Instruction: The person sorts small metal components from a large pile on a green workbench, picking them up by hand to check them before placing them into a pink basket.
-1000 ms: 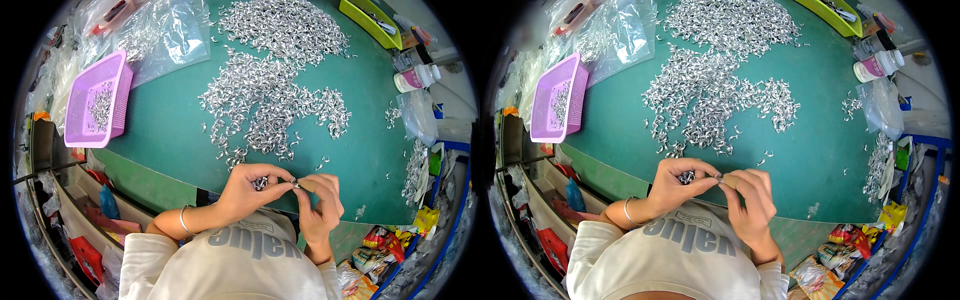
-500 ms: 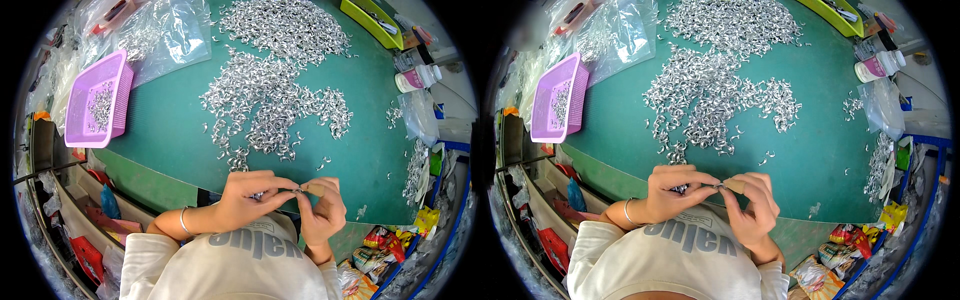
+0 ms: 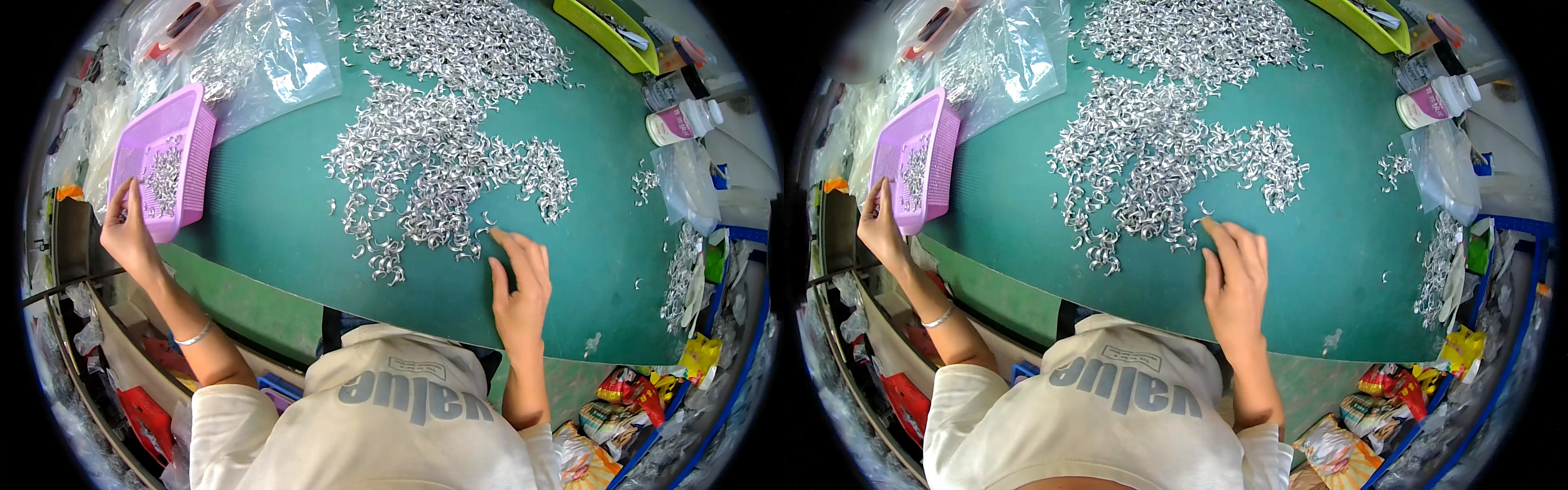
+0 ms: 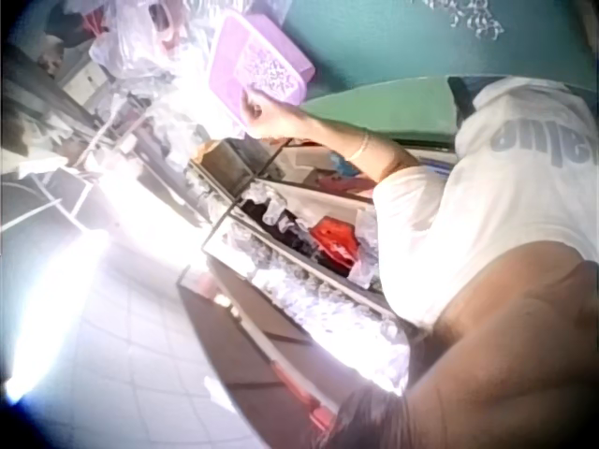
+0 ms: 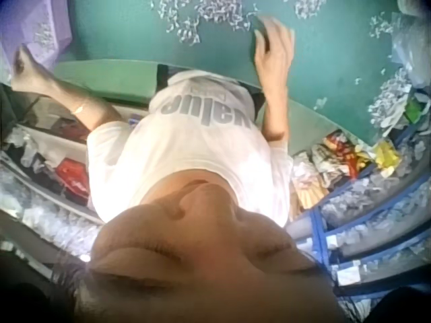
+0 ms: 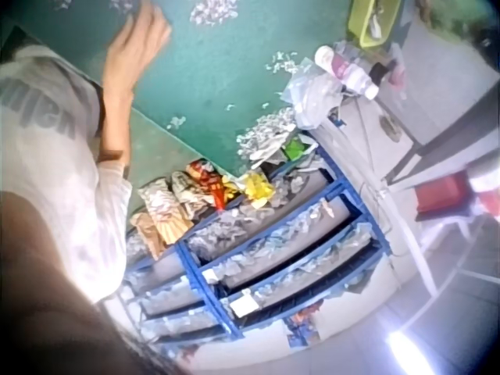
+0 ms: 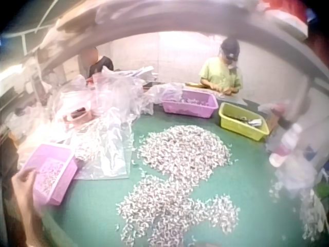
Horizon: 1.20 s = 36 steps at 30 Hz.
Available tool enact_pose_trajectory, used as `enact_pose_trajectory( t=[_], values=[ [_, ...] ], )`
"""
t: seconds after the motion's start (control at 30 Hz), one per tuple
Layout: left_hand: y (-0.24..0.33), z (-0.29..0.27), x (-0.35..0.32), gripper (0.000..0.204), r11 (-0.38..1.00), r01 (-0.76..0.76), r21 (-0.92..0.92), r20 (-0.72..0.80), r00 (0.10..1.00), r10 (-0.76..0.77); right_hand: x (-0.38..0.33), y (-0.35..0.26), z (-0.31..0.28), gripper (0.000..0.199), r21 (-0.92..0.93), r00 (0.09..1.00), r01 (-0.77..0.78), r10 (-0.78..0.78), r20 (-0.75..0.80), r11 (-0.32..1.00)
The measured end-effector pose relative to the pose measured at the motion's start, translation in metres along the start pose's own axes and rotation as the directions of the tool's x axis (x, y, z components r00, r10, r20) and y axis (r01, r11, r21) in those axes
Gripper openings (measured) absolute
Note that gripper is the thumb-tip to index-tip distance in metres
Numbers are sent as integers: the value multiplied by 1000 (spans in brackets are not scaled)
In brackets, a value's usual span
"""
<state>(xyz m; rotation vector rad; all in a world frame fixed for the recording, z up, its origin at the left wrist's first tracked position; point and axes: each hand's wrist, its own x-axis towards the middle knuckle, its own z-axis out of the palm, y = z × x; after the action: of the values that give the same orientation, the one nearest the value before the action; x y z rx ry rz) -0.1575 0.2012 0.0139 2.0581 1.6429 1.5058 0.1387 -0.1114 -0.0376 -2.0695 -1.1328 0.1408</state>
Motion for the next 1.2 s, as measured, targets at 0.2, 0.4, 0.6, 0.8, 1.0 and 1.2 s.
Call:
enact_pose_trajectory(
  t=[0.2, 0.4, 0.6, 0.8, 1.0, 1.2],
  values=[
    [28, 15, -33, 21, 997, 12, 71, 151, 988, -22, 10, -2, 13, 21, -281, 997, 79, -76, 21, 956],
    [127, 34, -128, 17, 927, 143, -347, 604, 790, 104, 5, 8, 10, 13, -162, 997, -6, -7, -82, 987],
    [176, 39, -172, 20, 722, 492, -486, 865, 390, 317, -11, -22, -9, 7, 701, 884, -445, 400, 244, 557],
    [182, 49, -181, 16, 644, 484, -593, 805, 380, 456, -19, -28, -15, 13, 824, 865, -480, 322, 386, 301],
    [182, 46, -179, 12, 633, 536, -558, 829, 383, 407, -20, -36, -17, 14, 851, 891, -427, 300, 340, 304],
    [180, 44, -179, 12, 612, 562, -556, 831, 383, 403, -21, -37, -18, 13, 847, 862, -476, 318, 396, 237]
  ],
)
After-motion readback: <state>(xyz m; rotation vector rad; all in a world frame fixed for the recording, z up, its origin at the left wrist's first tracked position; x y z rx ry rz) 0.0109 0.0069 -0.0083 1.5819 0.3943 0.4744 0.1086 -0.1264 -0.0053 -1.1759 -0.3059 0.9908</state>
